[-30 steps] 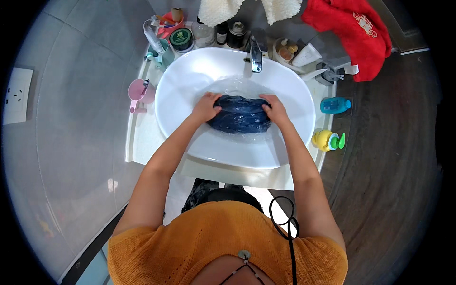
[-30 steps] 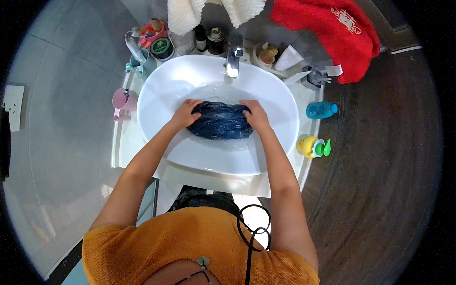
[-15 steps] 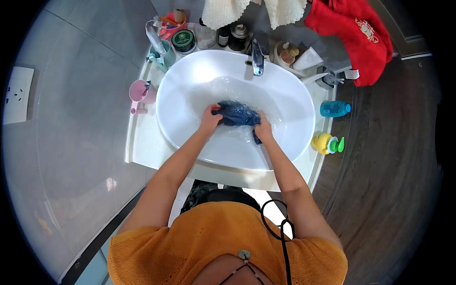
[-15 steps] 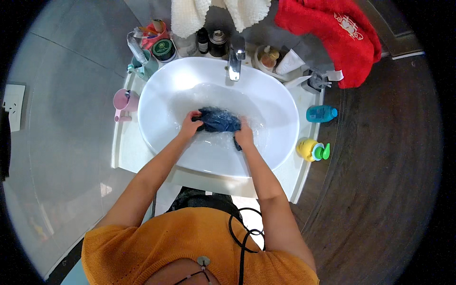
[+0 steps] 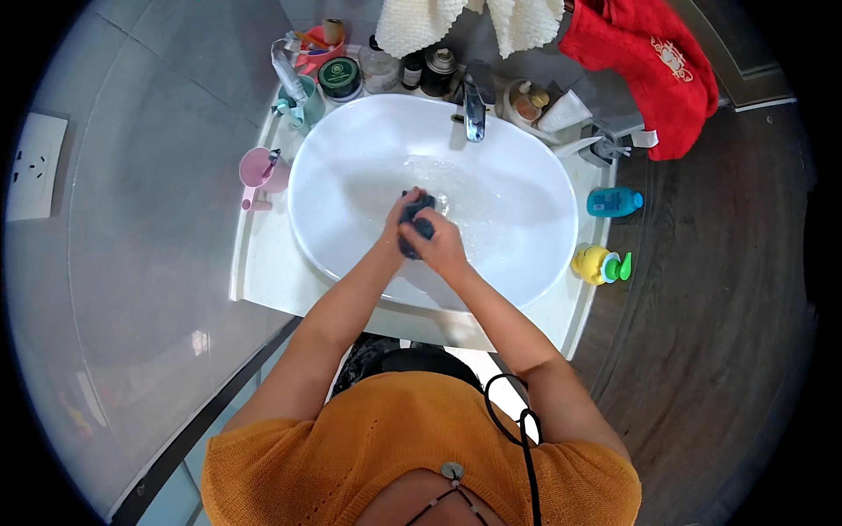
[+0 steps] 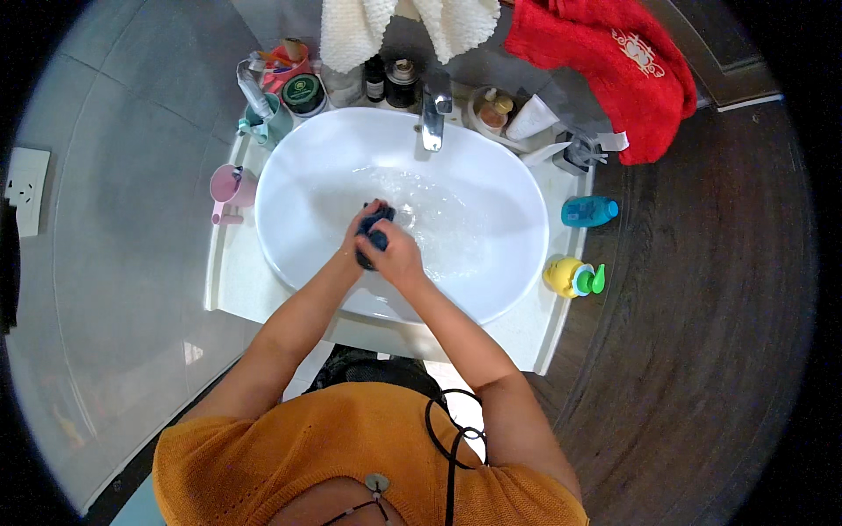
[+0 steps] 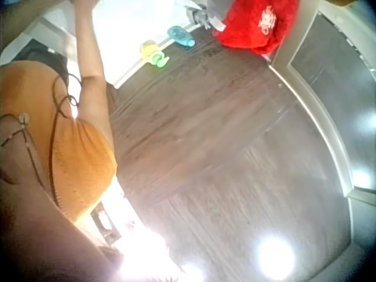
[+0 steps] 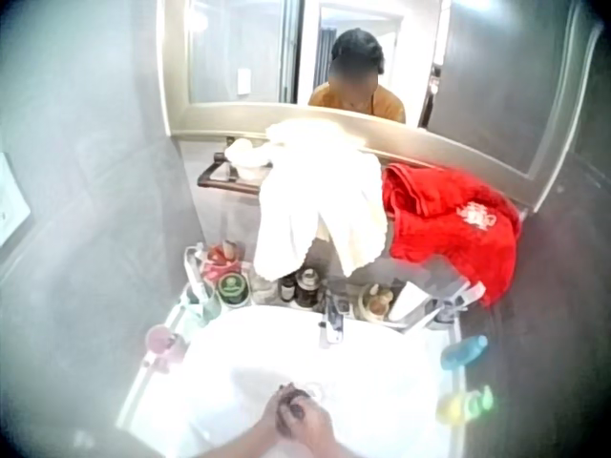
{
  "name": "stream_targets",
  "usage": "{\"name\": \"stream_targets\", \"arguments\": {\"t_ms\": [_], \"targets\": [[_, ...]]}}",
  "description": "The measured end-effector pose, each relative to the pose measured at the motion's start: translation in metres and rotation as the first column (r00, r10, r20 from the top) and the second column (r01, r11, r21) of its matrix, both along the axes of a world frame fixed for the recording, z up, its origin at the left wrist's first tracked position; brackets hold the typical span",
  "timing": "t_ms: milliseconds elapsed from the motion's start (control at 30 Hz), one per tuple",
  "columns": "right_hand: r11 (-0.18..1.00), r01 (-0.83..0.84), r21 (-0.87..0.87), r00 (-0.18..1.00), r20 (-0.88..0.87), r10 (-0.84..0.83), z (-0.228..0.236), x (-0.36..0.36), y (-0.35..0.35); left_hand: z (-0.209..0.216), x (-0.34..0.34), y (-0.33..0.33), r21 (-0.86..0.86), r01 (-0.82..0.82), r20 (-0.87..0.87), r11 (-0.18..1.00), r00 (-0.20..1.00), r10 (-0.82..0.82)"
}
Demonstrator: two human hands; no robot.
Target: The person rinses a blue cloth in a sink, wrings it out, and then wipes the exterior surfaces of a portable speaker on a counter.
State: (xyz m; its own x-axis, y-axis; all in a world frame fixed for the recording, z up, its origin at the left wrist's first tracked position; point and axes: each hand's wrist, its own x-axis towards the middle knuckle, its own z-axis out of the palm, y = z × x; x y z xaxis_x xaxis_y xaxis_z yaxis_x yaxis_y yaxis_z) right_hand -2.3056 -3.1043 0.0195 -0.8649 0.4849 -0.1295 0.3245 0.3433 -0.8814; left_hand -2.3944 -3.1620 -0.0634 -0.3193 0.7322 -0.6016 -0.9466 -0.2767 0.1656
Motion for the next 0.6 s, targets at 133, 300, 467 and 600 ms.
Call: {"name": "stream_targets", "arguments": {"t_ms": [133,300,467,600], "targets": [[0.922,0.167,0.350,0.975,0.078,-0.206,-0.031,-0.009,0.018,0.004,0.034,0.009,-0.229,0.005,-0.243,0.973,0.968,-0.062],[0.912,0.022,0.409,0.975,0.195,-0.111,-0.070,0.024,0.063,0.036,0.052,0.015,-0.568,0.047,-0.241,0.821,0.945,-0.221],[0.958,0.265,-0.113,0.961,0.118,-0.252,-0.078,0.043,0.102,-0.009,-0.001,-0.021,-0.453,-0.107,-0.496,0.885,0.855,-0.151],[0.951,0.238,0.195,0.961,0.095,-0.260,-0.109,0.053,0.080,-0.023,-0.016,-0.034,-0.498,-0.061,-0.454,0.865,0.868,-0.201]]}}
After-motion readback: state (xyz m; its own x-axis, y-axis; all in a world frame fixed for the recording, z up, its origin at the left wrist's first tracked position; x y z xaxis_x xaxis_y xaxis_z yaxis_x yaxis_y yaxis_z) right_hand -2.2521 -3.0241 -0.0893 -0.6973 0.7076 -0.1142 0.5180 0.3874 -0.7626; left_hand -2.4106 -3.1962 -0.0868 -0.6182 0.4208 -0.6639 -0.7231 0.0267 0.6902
